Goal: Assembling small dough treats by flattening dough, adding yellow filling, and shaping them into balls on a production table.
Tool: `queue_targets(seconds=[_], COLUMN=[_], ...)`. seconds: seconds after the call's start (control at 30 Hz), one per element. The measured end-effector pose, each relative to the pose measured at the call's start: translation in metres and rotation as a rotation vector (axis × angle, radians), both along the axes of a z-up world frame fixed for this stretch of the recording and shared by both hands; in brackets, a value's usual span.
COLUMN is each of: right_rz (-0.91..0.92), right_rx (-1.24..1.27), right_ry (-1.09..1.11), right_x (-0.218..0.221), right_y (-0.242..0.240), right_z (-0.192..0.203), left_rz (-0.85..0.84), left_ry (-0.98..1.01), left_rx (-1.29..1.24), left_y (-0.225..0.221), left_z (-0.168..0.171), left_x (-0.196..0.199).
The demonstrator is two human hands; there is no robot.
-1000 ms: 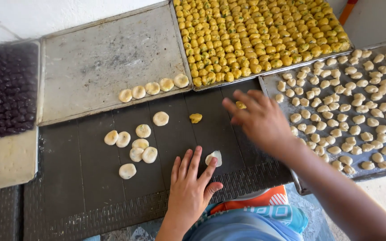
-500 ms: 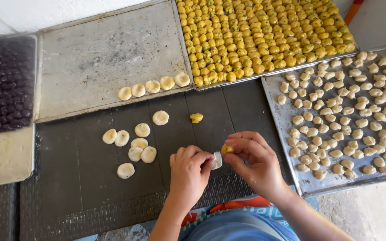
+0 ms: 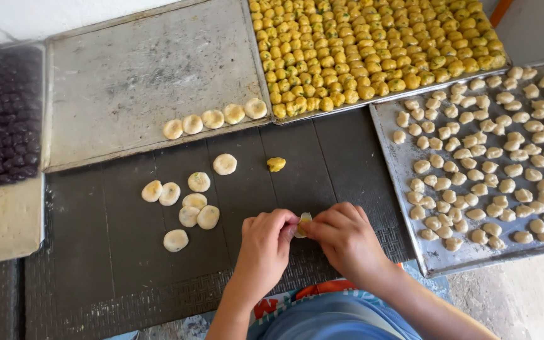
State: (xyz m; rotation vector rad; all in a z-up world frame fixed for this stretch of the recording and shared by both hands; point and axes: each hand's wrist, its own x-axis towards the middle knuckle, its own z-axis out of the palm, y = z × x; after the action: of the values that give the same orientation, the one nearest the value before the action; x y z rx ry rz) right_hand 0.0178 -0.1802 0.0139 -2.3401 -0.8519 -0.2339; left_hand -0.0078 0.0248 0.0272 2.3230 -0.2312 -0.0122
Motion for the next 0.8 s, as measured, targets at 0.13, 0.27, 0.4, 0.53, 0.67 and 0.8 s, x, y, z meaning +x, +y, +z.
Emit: queue_targets(seconds=[0.13,0.27,0.4,0.53,0.67,0.8], right_rz=[-0.048,0.030,0.065,0.077,0.095,0.053], right_rx=[-0.047,-0.068,0.334,0.563,0.973,1.177], right_ry=[0.094,0.044,0.300,0.690,0.919,1.168], right_x=[0.016,0.013,-0.003,-0.005,0.003,0.007], right_y=[0.005,0.006,0.004,-0.001,-0.002,0.003], right_z=[-0.015,-0.008,0.007,0.040,0.031,0.024], left_rz=[-0.002,-0.022,-0.053,0.060,0.128,0.280], left_ry=[0.044,-0.113,-0.233,-0.082,0.072,0.105], left_rx=[-0.090,-0.081,-0.235,-0.576,-0.840,-0.962], left_y=[0.005,0.009,0.004,-0.004,-0.007,-0.012], left_z=[0.003,-0.011,-0.009,0.007,0.023,0.024], left_x=[-0.001,-0.004,-0.008,-0.018,-0.025,-0.029])
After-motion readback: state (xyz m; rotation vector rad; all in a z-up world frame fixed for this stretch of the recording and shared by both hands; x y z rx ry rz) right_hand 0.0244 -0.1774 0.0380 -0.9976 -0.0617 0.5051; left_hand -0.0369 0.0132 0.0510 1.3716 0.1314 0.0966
